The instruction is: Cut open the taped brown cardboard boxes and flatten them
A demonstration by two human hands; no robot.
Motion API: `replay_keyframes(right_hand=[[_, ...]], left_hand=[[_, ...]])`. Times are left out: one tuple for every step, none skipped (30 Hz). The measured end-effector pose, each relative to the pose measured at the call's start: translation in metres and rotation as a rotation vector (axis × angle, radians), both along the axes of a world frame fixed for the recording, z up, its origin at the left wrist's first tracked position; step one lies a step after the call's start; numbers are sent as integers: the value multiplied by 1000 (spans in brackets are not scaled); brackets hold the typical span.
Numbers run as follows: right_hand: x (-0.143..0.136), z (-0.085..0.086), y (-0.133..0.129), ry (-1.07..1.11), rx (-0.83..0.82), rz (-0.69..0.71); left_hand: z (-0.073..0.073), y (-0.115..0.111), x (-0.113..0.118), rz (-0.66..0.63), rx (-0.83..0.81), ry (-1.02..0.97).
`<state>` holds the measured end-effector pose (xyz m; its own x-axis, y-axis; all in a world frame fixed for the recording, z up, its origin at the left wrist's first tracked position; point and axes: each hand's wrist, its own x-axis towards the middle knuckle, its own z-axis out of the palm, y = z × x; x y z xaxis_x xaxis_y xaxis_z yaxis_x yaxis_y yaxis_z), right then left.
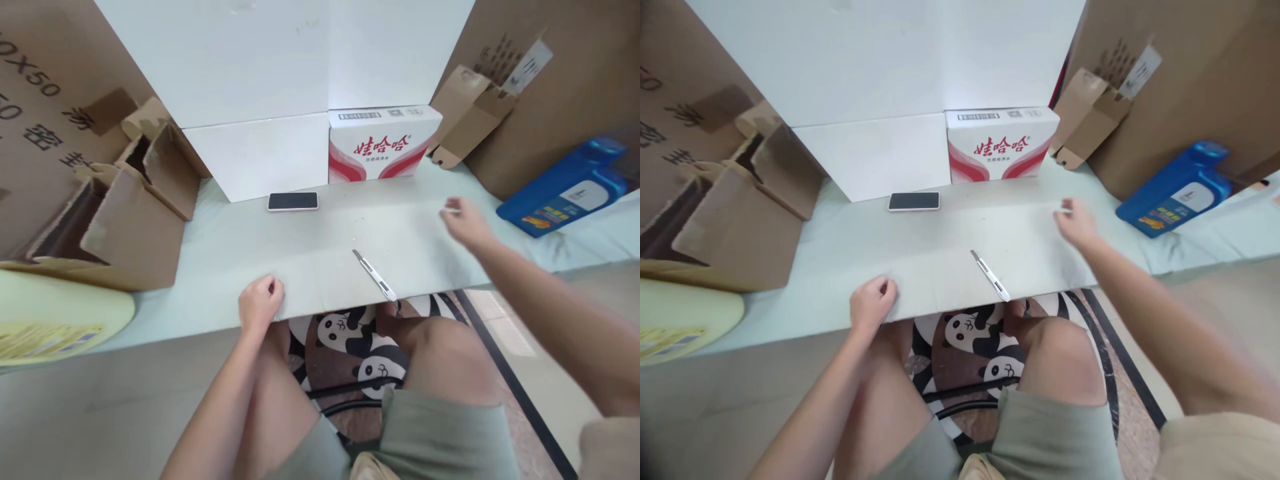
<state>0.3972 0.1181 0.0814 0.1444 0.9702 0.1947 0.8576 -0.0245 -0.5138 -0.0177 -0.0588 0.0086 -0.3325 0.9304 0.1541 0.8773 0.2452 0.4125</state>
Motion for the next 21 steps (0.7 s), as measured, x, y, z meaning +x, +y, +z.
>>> replay_keyframes(right_hand=[[-11, -18, -11, -14, -33, 44], [-21, -34, -23, -26, -59, 98], [-30, -49, -35, -35, -77, 151], [-36, -61, -45, -46, -78, 199], [-39, -70, -54, -76, -67, 238], [-40, -76, -60, -160, -51, 272], [-39, -80, -64, -233, -40, 284], [-37, -82, -65, -276, -33, 279], [-35, -84, -64, -305, -35, 291], [-32, -84, -62, -324, -33, 296], [-31, -85, -59, -335, -36, 288], [-30, -85, -57, -337, -50, 278], [-30, -84, -56, -335, -64, 274], [-31, -83, -56, -332, -77, 272], [-32, -82, -56, -330, -88, 270], [-33, -80, -57, -327, -96, 269], [-34, -79, -58, -324, -98, 266], [-35, -78, -60, -319, -97, 260], [-36, -77, -61, -313, -94, 256], [-37, -76, -62, -307, -91, 256], [-37, -75, -62, -303, -89, 260]], left_hand=[[0, 0, 0, 0, 1, -5], [0, 1, 1, 0, 4, -9], [0, 1, 2, 2, 9, -20], [0, 0, 4, 5, 13, -30], [0, -1, 6, 9, 18, -45], [-1, -2, 8, 7, 9, -74], [-1, -2, 9, 12, -12, -71], [0, -3, 8, 24, -33, -59], [2, -2, 6, 34, -50, -49], [5, -1, 1, 40, -65, -42], [12, 1, -6, 49, -69, -31], [21, 3, -15, 60, -64, -16], [34, 5, -25, 75, -48, 7], [49, 7, -36, 94, -27, 36], [66, 10, -48, 128, 4, 74], [83, 12, -59, 176, 53, 129], [100, 14, -71, 234, 130, 241], [115, 16, -83, 317, 205, 337], [129, 19, -94, 396, 240, 401], [140, 21, -104, 475, 222, 432], [149, 23, -113, 554, 152, 426]])
